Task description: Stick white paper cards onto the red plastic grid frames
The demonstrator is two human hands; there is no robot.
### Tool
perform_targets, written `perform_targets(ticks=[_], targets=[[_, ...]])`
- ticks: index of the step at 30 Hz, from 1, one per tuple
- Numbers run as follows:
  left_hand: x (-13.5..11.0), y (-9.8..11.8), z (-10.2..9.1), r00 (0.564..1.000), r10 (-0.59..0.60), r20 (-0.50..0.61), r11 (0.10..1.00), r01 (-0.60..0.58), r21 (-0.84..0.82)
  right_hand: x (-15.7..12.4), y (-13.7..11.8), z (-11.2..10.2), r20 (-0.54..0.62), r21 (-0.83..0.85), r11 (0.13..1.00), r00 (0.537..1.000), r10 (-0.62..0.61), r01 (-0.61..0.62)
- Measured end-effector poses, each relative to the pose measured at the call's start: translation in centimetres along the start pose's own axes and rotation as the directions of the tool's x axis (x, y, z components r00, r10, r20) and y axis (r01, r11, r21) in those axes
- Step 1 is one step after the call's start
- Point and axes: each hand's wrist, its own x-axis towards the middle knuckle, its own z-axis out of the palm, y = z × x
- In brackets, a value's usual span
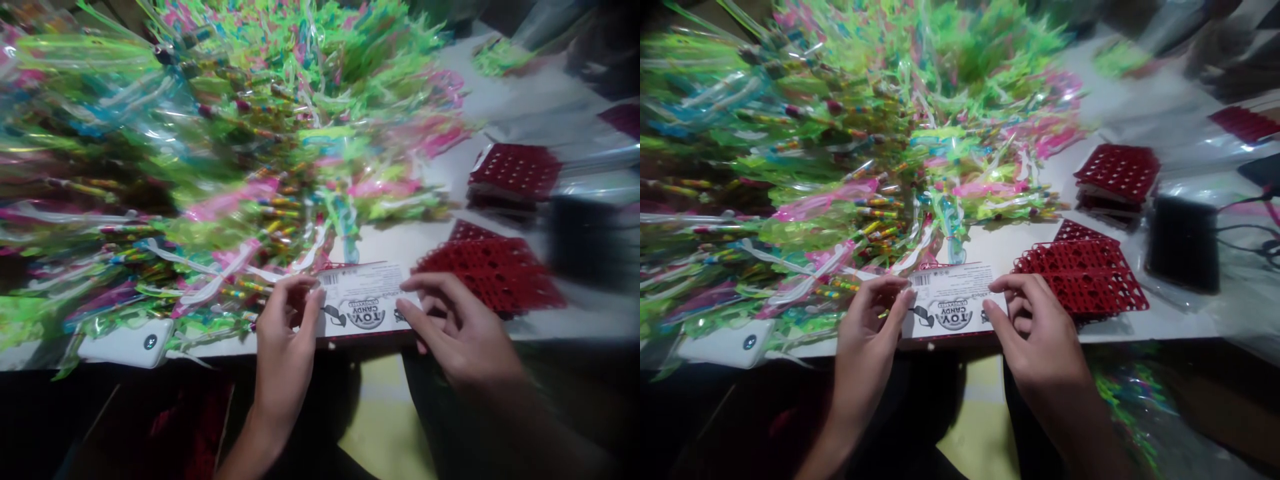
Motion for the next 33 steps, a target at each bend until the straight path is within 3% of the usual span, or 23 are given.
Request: perform_targets(ticks=[18, 23, 28, 31, 33], targets=[[0.2, -1.0, 0.0, 0.998, -0.062, 0.027, 0.997, 0.06, 0.042, 0.2, 1.2, 0.4, 0.026, -0.094, 0.995, 1.0, -0.016, 0.019], [-0.9, -0.2, -0.3, 0.999, -0.005, -0.037, 1.0, 0.004, -0.021, -0.9, 0.5, 0.3, -0.048, -0.04, 0.995, 0.995, -0.09, 0.088], [-2.8, 2.4, -1.4, 0.982, 0.049, -0.182, 0.978, -0.084, -0.188, -3.4, -1.8, -0.3, -0.235, 0.002, 0.99, 0.962, -0.139, 0.144], [-3.6, 3.5, -2.2, 0.992, -0.107, -0.07, 0.916, 0.07, -0.395, -5.0, -3.0, -1.0, -0.264, 0.035, 0.975, 0.943, -0.204, 0.221], [-3.9, 3.9, -2.6, 0.97, -0.24, 0.033, 0.844, 0.225, -0.486, -6.0, -3.8, -1.3, -0.241, 0.13, 0.967, 0.953, -0.185, 0.221]])
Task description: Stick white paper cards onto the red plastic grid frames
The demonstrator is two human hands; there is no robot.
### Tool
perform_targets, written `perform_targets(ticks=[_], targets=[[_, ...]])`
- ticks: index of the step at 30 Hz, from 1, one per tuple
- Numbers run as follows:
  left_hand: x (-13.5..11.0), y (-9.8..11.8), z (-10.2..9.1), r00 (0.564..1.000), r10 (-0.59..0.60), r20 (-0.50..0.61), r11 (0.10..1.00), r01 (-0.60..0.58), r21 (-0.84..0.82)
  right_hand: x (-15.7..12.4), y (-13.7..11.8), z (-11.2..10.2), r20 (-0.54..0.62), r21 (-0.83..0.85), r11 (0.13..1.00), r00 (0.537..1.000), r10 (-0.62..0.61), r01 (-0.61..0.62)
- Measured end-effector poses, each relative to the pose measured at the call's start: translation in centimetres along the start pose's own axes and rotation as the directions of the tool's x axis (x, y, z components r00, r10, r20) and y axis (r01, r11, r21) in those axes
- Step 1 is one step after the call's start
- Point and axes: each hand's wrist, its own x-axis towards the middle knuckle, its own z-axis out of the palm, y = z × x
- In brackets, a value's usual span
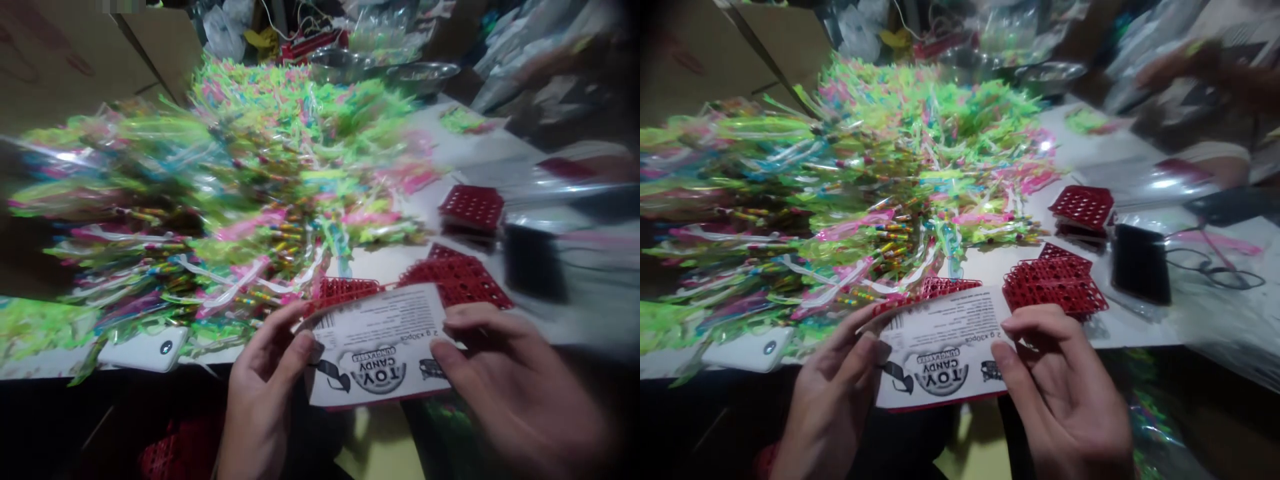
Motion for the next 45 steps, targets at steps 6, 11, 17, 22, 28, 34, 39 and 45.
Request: perform_targets(ticks=[6, 11, 17, 22, 28, 34, 39, 45], targets=[[-2.2, 0.3, 0.1, 0.987, -0.103, 0.123, 0.99, 0.114, -0.088, -1.5, -1.8, -0.9, 0.044, 0.223, 0.954, 0.979, 0.197, -0.202], [-4.7, -0.3, 0.0, 0.992, -0.077, 0.098, 0.98, 0.093, -0.173, -1.3, -0.3, -2.0, 0.263, 0.321, 0.93, 0.96, 0.096, -0.181], [-3.8, -0.4, -2.0, 0.965, 0.11, 0.238, 0.947, -0.174, 0.269, -1.7, 0.6, -2.6, 0.333, 0.244, 0.96, 0.942, 0.051, -0.139], [-4.6, 1.3, -2.2, 0.814, 0.384, 0.437, 0.552, -0.581, 0.598, -2.7, -0.2, -2.1, 0.297, 0.014, 0.971, 0.926, -0.231, 0.238], [-6.8, 2.1, -0.7, 0.81, 0.262, 0.525, 0.706, -0.532, 0.468, -4.3, -1.6, -2.2, 0.363, 0.039, 0.895, 0.828, -0.427, 0.445], [-7.0, 1.2, -1.6, 0.843, 0.253, 0.475, 0.85, -0.428, 0.308, -4.2, -1.0, -3.8, 0.318, -0.056, 0.887, 0.85, -0.419, 0.458], [-7.3, 0.9, -2.0, 0.831, 0.263, 0.489, 0.856, -0.435, 0.279, -4.3, -0.5, -4.0, 0.261, -0.022, 0.852, 0.826, -0.501, 0.523], [-7.2, 0.4, -1.3, 0.816, 0.374, 0.44, 0.835, -0.503, 0.224, -4.0, -0.1, -3.4, 0.308, 0.049, 0.865, 0.816, -0.489, 0.499]])
